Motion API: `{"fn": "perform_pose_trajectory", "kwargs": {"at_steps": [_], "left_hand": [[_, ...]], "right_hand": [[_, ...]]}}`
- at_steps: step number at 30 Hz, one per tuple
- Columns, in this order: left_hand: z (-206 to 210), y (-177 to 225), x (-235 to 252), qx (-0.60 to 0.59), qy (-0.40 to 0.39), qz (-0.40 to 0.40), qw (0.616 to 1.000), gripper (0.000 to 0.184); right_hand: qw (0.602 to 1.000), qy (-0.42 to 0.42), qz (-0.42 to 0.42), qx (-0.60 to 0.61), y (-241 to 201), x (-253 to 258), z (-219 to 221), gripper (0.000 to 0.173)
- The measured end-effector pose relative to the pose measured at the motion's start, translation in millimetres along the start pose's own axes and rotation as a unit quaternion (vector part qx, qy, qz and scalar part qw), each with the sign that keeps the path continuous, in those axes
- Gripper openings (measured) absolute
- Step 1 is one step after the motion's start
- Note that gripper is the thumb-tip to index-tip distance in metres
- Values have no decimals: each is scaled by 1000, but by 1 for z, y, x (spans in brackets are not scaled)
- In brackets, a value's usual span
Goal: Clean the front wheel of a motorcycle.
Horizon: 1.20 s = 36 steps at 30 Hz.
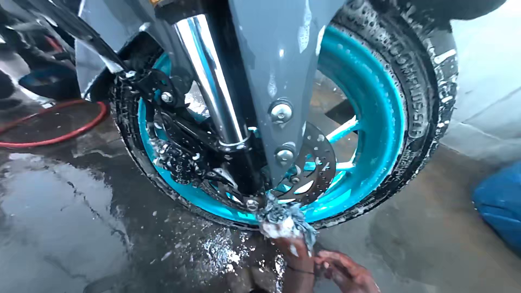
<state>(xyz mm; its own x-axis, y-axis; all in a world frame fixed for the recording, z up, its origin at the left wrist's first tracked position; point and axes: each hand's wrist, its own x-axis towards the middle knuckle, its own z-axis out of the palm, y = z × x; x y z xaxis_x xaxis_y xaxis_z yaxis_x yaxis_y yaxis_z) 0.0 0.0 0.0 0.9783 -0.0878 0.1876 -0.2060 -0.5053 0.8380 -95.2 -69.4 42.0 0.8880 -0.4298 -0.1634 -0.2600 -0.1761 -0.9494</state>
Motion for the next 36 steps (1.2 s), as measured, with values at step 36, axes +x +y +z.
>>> {"fn": "perform_pose_trajectory", "kwargs": {"at_steps": [36], "left_hand": [[-36, 86, 121, -9, 293, 423, 858, 29]], "right_hand": [[984, 50, 111, 128, -3, 6, 19, 21]]}}
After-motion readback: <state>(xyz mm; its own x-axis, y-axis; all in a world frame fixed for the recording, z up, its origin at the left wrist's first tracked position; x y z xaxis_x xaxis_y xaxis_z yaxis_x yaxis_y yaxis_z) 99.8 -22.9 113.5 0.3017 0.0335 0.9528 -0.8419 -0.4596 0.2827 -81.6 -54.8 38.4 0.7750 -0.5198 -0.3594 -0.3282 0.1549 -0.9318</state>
